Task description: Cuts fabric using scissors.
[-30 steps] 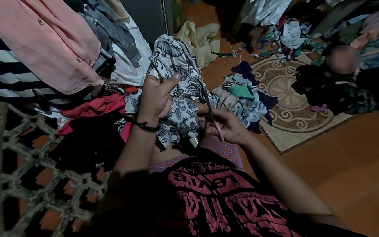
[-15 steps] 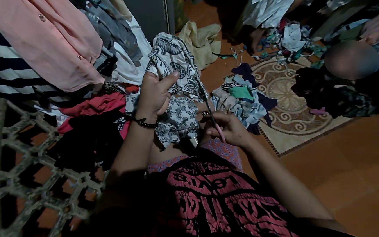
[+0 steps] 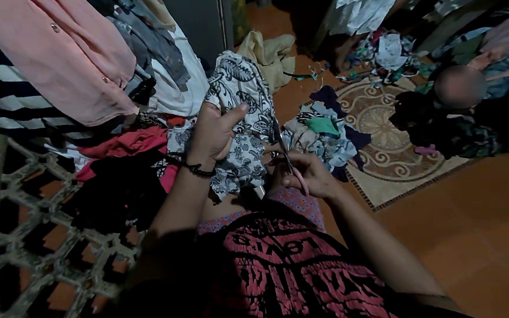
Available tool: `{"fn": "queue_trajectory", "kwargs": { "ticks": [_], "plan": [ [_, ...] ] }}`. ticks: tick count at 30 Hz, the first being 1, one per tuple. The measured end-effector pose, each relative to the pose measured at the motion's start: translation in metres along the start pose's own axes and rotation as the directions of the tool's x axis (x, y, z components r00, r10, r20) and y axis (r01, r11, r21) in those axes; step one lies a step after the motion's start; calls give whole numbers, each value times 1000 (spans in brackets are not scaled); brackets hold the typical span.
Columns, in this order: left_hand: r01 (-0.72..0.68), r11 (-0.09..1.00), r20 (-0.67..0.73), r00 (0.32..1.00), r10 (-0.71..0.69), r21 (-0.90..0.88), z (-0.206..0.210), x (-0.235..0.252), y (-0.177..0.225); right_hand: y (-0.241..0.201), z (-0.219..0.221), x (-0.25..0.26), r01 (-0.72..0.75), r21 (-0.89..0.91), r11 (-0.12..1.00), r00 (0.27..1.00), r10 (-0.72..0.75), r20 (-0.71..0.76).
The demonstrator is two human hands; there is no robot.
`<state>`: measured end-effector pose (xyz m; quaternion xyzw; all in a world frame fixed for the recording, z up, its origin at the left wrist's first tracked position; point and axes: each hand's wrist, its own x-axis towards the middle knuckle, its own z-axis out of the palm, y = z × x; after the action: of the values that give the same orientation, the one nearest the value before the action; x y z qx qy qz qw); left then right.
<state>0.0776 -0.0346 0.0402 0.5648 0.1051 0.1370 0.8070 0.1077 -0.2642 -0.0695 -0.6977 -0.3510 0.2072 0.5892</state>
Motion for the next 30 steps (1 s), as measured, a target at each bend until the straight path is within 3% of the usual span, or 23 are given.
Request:
{"fn": "queue_trajectory", "kwargs": {
  "ticks": [11, 17, 30],
  "plan": [
    [-27, 999, -6, 1000, 27, 27, -2, 1, -1, -1, 0, -2, -41, -62, 997, 999, 41, -10],
    [19, 997, 3, 1000, -19, 77, -1, -4, -5, -1, 1, -2, -26, 84, 996, 1000, 25, 17],
    [-9, 1000, 29, 1000, 8, 24, 0, -7, -12, 0, 5, 2, -22, 62, 998, 999, 24, -27]
  ]
}}
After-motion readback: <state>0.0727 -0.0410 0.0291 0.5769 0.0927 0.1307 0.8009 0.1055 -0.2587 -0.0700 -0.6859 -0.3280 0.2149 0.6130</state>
